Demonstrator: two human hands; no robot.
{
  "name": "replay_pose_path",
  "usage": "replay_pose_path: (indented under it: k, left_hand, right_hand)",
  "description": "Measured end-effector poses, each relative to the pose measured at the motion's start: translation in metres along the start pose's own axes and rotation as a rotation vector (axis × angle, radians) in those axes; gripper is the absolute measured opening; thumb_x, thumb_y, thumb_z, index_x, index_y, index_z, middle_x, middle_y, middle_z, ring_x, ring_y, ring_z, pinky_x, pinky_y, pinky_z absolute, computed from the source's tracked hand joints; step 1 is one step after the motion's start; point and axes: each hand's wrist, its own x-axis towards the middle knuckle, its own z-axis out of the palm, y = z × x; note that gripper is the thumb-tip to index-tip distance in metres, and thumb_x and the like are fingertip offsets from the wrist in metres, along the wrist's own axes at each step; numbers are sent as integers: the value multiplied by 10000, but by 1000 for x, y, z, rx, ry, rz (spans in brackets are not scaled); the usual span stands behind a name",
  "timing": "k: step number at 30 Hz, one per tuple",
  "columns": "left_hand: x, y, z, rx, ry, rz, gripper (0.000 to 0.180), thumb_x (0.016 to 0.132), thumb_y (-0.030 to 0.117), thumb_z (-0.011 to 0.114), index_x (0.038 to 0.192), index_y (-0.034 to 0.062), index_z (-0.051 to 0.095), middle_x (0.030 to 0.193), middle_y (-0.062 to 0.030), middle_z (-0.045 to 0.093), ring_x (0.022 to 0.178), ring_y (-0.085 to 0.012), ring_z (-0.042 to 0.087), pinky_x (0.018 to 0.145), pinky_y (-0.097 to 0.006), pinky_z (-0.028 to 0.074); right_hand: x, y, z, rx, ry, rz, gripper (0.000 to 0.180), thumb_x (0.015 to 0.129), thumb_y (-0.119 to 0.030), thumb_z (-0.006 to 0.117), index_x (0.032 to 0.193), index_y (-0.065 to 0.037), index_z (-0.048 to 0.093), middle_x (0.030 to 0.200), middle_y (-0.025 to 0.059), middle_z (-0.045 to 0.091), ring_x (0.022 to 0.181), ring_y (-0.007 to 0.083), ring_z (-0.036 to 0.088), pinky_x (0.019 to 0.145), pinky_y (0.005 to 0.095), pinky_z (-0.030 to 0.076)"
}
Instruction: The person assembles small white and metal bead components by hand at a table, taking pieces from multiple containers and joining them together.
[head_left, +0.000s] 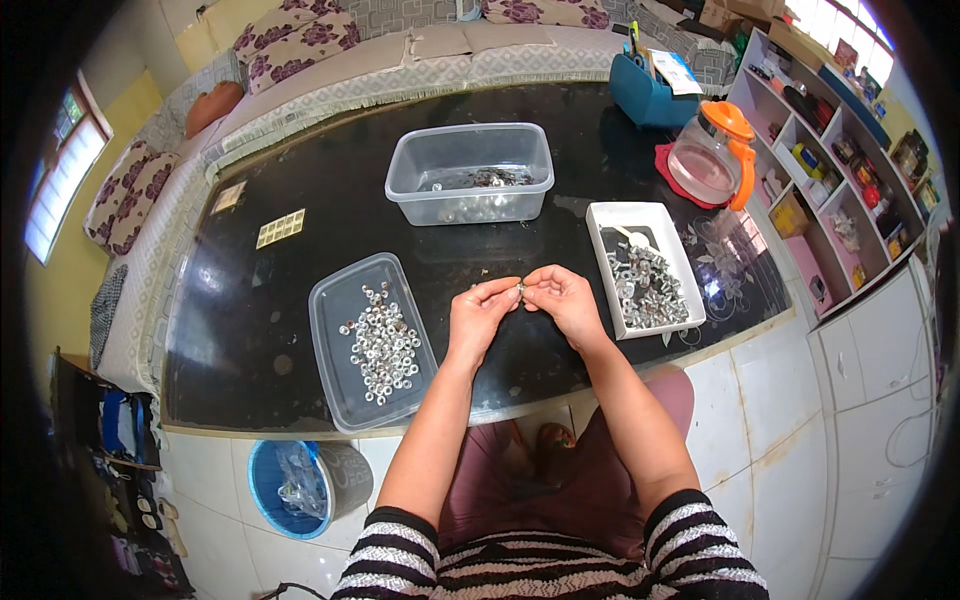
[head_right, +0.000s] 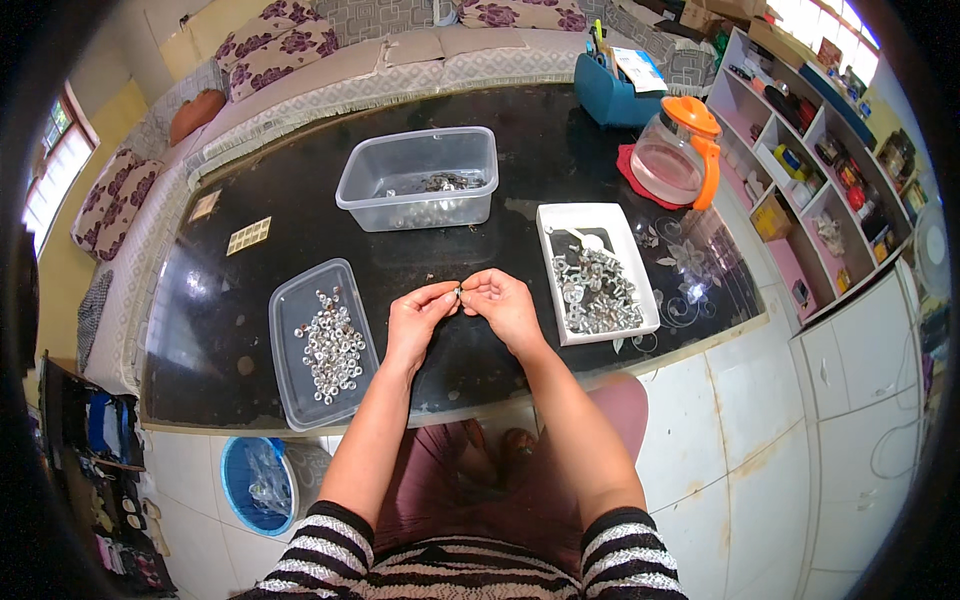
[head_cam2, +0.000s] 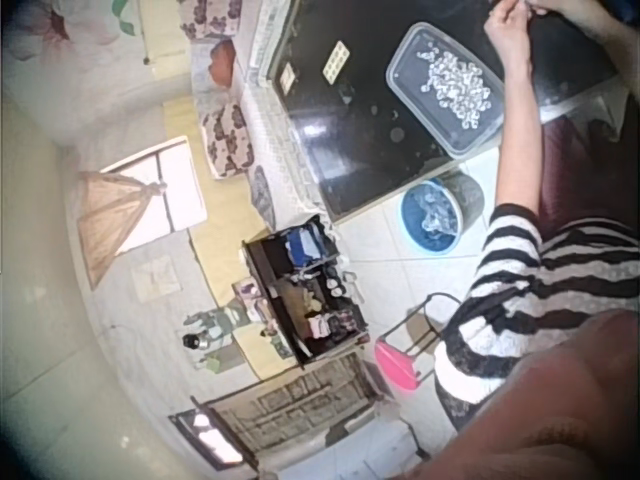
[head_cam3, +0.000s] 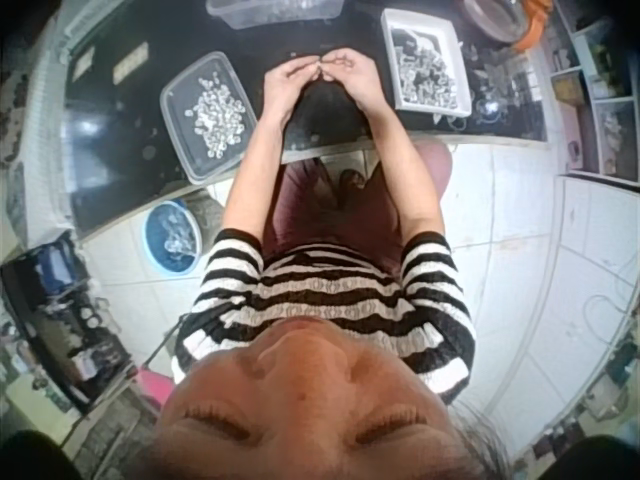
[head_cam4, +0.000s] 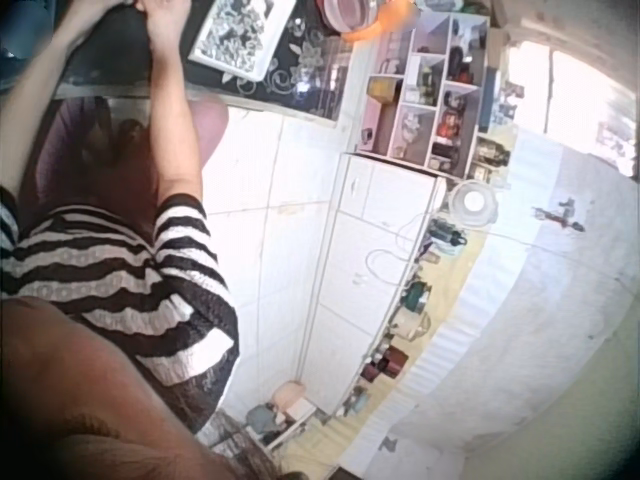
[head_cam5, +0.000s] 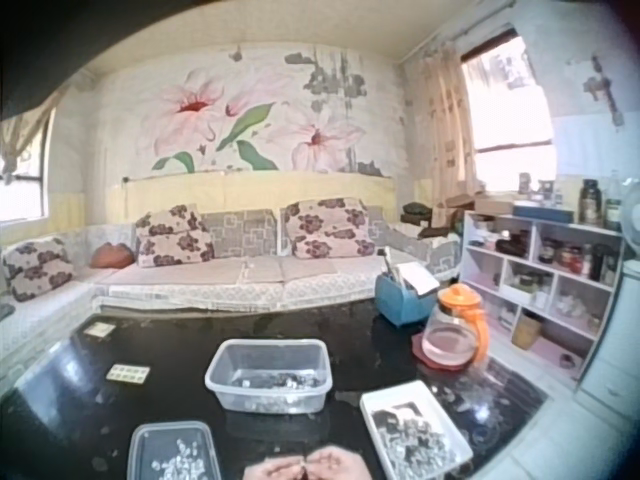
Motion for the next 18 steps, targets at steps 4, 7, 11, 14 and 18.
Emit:
replay_pose_path:
  k: [4,7,11,14,18]
  left_hand:
    - [1,1,0,-37,-6,-19,176,745,32,576,913,-19,584,813,-57,596,699,-80,546,653,-188,448]
    - [0,1,-1,-57,-6,-10,165,743,33,579,899,-19,585,809,-60,596,700,-84,548,655,-191,449]
    - [0,-1,-2,-83,-10,31,159,740,21,581,892,-26,578,815,-71,596,714,-99,557,656,-201,457]
    - [-2,2,1,-36,-3,29,157,737,21,583,888,-19,579,813,-66,593,716,-97,550,668,-203,448]
    - [-2,-2,1,-65,-9,64,151,733,3,581,882,-19,576,817,-62,590,728,-99,548,672,-203,446]
  right_hand:
    - [-1,-1,0,-19,3,-17,109,743,-9,563,845,11,529,734,43,558,645,85,527,596,188,435]
    - [-1,1,2,8,10,-6,103,750,-21,561,844,11,532,732,46,564,642,83,526,587,187,431]
    - [-1,-1,1,4,-13,21,114,757,-56,564,843,13,536,719,48,560,625,87,526,583,197,435]
    - [0,-1,-1,55,-13,79,117,768,-84,559,831,12,537,701,51,561,610,90,522,571,201,432]
    - [-1,-3,0,83,-5,123,125,772,-101,558,821,12,535,701,61,563,602,96,521,567,209,434]
